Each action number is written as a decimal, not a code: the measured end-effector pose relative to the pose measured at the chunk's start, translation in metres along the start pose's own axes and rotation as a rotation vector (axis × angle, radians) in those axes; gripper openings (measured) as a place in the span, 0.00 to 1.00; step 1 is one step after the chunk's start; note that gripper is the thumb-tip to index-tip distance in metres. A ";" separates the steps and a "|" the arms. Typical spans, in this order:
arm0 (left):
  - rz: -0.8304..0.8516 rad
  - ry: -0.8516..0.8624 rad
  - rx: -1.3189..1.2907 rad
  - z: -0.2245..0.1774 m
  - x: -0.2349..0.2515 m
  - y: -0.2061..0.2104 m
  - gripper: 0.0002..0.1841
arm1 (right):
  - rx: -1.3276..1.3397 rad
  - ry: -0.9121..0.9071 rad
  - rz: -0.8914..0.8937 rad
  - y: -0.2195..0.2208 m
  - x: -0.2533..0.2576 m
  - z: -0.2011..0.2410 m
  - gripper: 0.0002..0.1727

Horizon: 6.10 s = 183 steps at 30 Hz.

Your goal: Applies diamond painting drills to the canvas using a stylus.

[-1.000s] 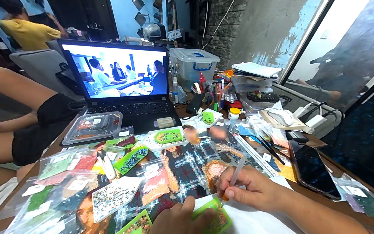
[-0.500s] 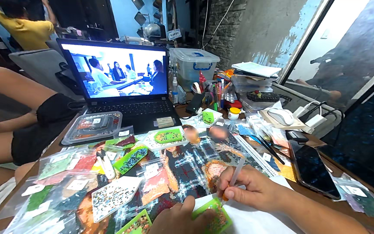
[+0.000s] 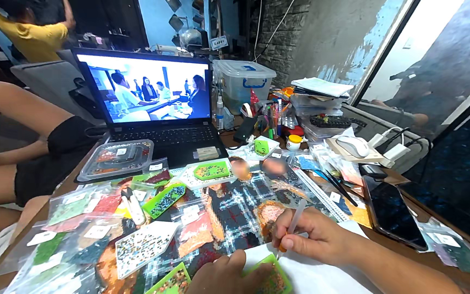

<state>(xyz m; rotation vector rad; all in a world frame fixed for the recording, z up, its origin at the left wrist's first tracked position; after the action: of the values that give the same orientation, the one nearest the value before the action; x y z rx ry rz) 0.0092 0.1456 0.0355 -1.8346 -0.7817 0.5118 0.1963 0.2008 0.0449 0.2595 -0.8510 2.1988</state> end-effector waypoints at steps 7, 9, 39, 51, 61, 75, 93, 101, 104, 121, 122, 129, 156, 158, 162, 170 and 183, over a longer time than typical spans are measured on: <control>0.014 -0.005 -0.006 -0.001 0.000 -0.002 0.27 | -0.001 0.009 0.000 0.000 0.000 0.000 0.17; 0.014 -0.006 0.002 -0.001 0.000 -0.002 0.27 | 0.003 0.008 -0.001 0.000 0.000 0.000 0.17; -0.117 0.064 0.021 0.000 0.003 0.002 0.23 | 0.002 0.001 -0.001 -0.001 0.000 0.001 0.16; -0.082 0.045 0.019 0.001 0.002 0.002 0.25 | 0.001 -0.003 -0.003 -0.001 0.000 0.001 0.16; -0.058 0.040 0.017 -0.001 0.002 0.001 0.23 | 0.001 -0.008 0.001 -0.001 0.000 0.000 0.17; -0.095 0.082 0.032 -0.001 0.001 0.004 0.20 | -0.002 0.001 -0.001 -0.001 0.000 0.001 0.16; -0.097 0.058 0.040 0.000 0.001 0.004 0.22 | 0.000 0.009 -0.001 -0.001 0.000 0.000 0.16; -0.094 0.083 0.030 -0.001 0.002 0.003 0.20 | 0.003 0.017 0.002 -0.001 0.000 0.000 0.16; -0.088 0.091 0.038 -0.002 0.001 0.003 0.20 | 0.006 0.015 0.003 -0.001 0.000 0.000 0.16; -0.097 0.056 0.050 -0.001 0.001 0.004 0.21 | -0.003 0.007 0.006 -0.001 0.000 0.000 0.17; -0.096 0.050 0.048 -0.001 0.002 0.003 0.22 | -0.003 0.006 0.006 -0.002 0.000 0.000 0.17; -0.102 0.049 0.055 0.000 0.002 0.004 0.23 | -0.002 0.008 0.005 -0.001 0.000 0.000 0.17; -0.091 0.043 0.056 0.000 0.002 0.004 0.25 | -0.006 -0.001 0.010 -0.001 0.000 0.001 0.16; -0.094 0.045 0.058 0.000 0.002 0.004 0.24 | -0.006 -0.001 0.006 -0.001 0.000 0.001 0.16; -0.104 0.052 0.047 0.000 0.002 0.003 0.22 | -0.001 0.004 0.008 -0.001 0.000 0.001 0.16; -0.115 0.068 0.029 0.000 0.002 0.003 0.20 | -0.010 -0.009 0.005 -0.001 0.000 0.000 0.17; -0.130 0.070 0.069 0.001 0.002 0.005 0.24 | -0.007 0.004 0.007 0.000 0.000 0.000 0.17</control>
<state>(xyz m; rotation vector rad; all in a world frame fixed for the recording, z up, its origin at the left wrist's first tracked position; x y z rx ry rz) 0.0113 0.1460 0.0310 -1.7165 -0.8199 0.3843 0.1968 0.2010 0.0446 0.2493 -0.8587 2.2017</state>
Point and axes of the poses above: each hand's wrist, its own x-axis towards the middle knuckle, its own y-axis out of the palm, z = x × y, the point moved 5 cm from there along x, towards the middle knuckle, and after that the axes turned 3 degrees about -z, right-handed, at the moved point
